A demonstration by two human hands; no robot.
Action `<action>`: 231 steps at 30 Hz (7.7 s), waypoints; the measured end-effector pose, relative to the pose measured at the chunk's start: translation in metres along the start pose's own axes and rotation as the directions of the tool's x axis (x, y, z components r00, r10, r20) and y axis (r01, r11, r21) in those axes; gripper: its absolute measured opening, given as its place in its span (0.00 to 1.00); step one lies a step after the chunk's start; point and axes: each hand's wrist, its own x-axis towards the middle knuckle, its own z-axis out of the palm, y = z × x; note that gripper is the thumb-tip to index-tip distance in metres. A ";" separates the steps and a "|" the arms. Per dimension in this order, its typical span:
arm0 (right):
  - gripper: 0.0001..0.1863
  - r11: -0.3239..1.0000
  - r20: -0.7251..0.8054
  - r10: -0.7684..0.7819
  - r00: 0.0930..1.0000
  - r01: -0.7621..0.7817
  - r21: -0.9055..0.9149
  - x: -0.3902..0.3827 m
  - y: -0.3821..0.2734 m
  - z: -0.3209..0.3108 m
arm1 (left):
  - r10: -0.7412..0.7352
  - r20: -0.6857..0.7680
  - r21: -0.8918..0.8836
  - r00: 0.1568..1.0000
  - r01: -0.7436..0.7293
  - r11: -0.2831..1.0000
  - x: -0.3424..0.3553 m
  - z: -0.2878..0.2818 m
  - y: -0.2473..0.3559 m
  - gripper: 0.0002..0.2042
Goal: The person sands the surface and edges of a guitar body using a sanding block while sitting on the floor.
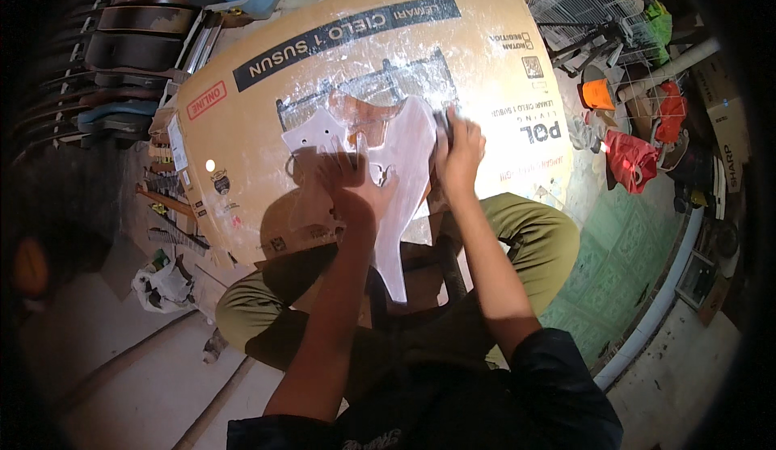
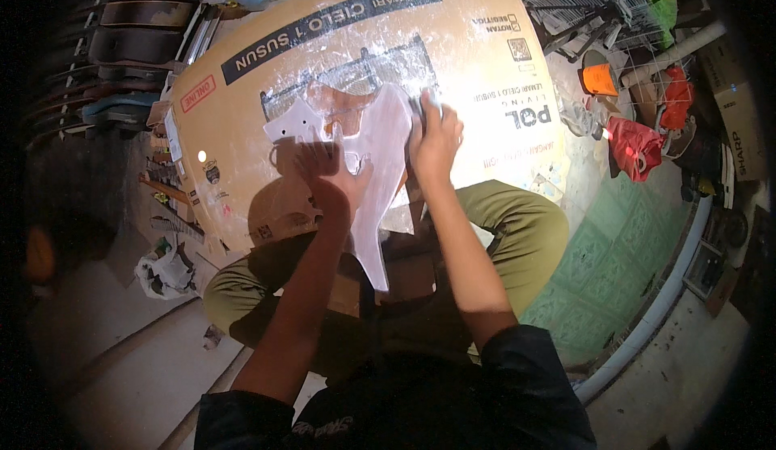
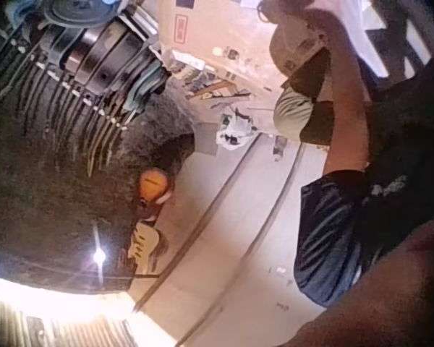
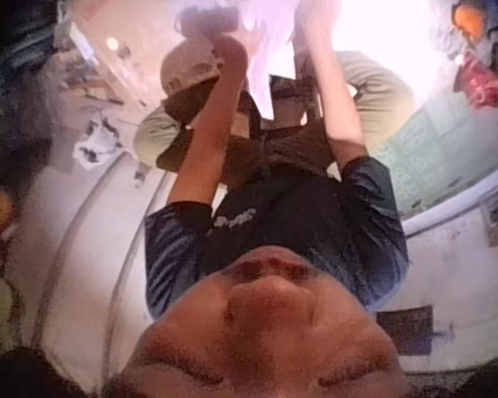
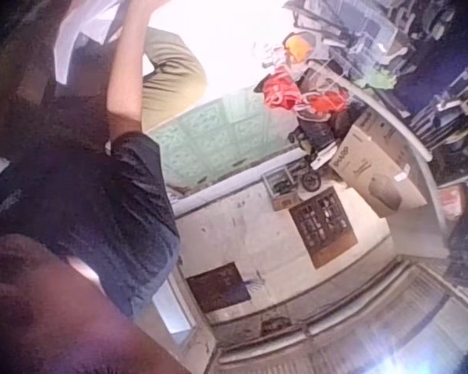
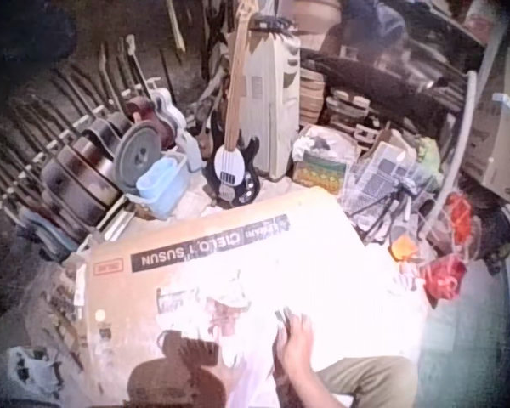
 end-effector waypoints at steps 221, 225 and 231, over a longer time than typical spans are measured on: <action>0.23 0.704 0.095 0.204 0.974 -0.213 0.678 -0.042 0.063 -0.131 | 0.909 0.214 -0.351 0.359 -0.840 0.414 0.077 -0.027 0.058 0.48; 0.22 0.744 0.038 0.120 0.992 -0.115 0.658 -0.043 0.066 -0.134 | 0.929 0.338 -0.285 0.150 -0.924 0.253 0.057 -0.032 0.061 0.49; 0.23 0.748 0.081 0.119 0.990 -0.143 0.648 -0.043 0.054 -0.131 | 0.575 0.041 -0.024 0.817 -0.575 0.818 0.102 -0.028 0.048 0.49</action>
